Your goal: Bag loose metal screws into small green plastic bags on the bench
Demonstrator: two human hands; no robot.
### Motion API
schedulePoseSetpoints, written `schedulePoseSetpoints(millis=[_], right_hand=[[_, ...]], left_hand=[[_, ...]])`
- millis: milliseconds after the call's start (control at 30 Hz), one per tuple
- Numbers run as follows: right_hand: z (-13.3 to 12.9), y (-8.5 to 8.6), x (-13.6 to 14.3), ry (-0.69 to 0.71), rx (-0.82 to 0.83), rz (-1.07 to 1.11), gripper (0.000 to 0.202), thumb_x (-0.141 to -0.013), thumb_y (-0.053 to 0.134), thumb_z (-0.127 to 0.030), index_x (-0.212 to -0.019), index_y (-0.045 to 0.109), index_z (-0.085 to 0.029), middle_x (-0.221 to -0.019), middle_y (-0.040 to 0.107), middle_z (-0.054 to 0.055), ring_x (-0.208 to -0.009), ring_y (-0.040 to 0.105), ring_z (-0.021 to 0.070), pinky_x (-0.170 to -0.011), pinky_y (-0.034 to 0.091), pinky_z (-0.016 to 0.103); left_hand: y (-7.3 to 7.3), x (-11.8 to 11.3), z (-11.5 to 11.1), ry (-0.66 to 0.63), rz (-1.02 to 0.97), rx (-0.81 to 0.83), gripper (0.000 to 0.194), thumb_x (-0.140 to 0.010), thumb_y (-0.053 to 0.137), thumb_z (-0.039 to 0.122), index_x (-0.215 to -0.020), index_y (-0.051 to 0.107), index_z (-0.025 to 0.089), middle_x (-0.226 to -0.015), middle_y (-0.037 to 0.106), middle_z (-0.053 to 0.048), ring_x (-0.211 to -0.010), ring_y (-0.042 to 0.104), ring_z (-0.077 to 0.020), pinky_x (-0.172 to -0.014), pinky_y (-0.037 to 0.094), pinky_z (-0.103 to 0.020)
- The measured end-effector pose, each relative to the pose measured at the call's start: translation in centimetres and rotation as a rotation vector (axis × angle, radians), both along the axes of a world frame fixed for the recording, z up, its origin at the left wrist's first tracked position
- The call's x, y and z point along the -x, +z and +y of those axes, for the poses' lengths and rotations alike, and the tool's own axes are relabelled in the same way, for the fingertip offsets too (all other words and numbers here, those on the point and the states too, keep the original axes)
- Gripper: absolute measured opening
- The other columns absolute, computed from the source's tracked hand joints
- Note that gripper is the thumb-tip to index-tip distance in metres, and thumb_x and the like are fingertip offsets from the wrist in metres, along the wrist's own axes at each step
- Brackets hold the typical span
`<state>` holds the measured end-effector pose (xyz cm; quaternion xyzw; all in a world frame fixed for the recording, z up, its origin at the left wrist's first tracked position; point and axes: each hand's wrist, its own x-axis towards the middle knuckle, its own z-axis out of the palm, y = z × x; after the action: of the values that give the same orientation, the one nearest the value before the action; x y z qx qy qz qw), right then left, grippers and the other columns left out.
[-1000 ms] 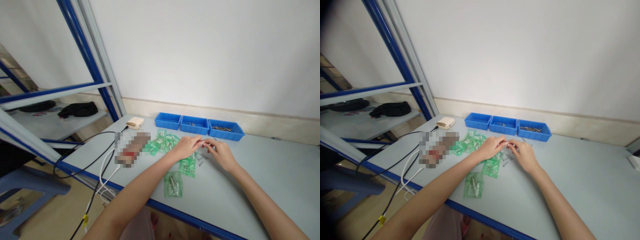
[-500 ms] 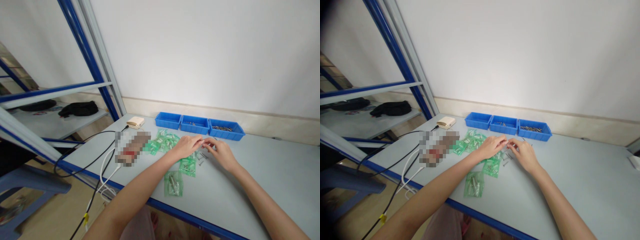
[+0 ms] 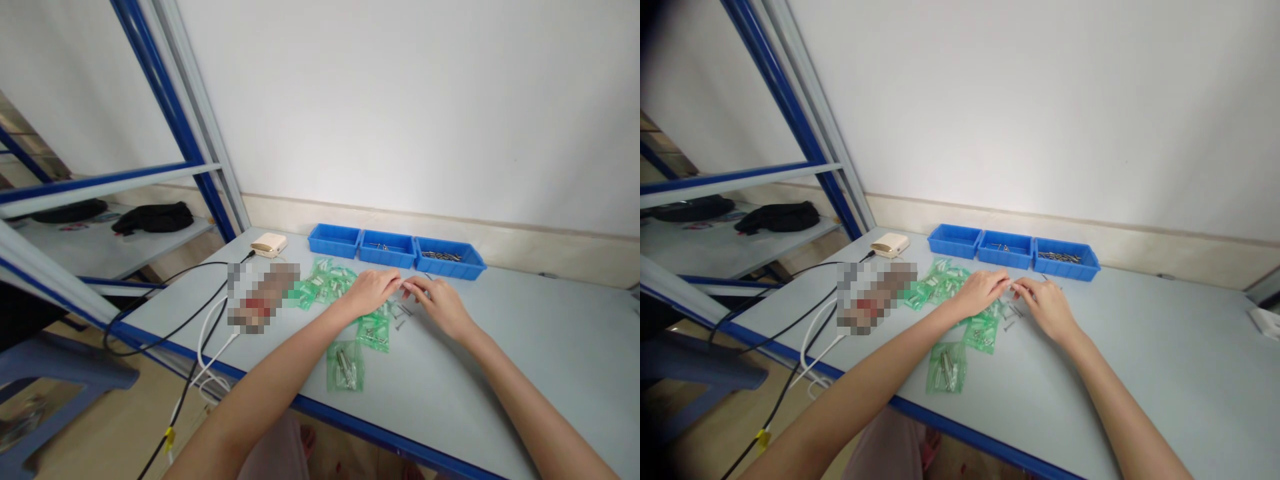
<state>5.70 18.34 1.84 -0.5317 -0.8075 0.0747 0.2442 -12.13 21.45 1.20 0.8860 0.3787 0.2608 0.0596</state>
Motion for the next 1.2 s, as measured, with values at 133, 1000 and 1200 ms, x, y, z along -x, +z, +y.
schedulePoseSetpoints(millis=[133,1000,1200], right_hand=[[0.5,0.5,-2.7,-0.357,-0.006,-0.195,0.043,-0.086,0.035,-0.052,-0.079,0.065,-0.021,-0.067,0.066,0.006,-0.060,0.060,0.0213,-0.055,0.036,0.028],[0.8,-0.5,-2.4,-0.316,0.083,-0.338,0.023,-0.084,0.041,-0.019,-0.089,0.064,-0.014,-0.100,0.061,0.014,-0.086,0.059,0.0235,-0.070,0.038,0.031],[1.6,-1.1,-2.2,-0.090,0.102,0.030,0.016,-0.086,0.044,-0.027,-0.087,0.057,-0.018,-0.091,0.065,0.005,-0.083,0.058,0.0181,-0.072,0.037,0.028]], left_hand=[[0.2,0.2,0.5,0.097,-0.062,0.037,0.031,-0.092,0.032,0.038,-0.083,0.054,0.019,-0.066,0.060,0.001,-0.064,0.057,-0.0136,-0.060,0.035,-0.022],[0.8,0.6,1.8,0.033,0.016,-0.102,0.020,-0.089,0.042,0.033,-0.104,0.047,0.021,-0.106,0.055,-0.004,-0.100,0.048,-0.0190,-0.088,0.035,-0.033],[-0.3,-0.3,-0.5,-0.102,0.038,-0.118,0.023,-0.088,0.045,0.029,-0.109,0.045,0.021,-0.110,0.054,-0.004,-0.107,0.046,-0.0191,-0.090,0.035,-0.033]])
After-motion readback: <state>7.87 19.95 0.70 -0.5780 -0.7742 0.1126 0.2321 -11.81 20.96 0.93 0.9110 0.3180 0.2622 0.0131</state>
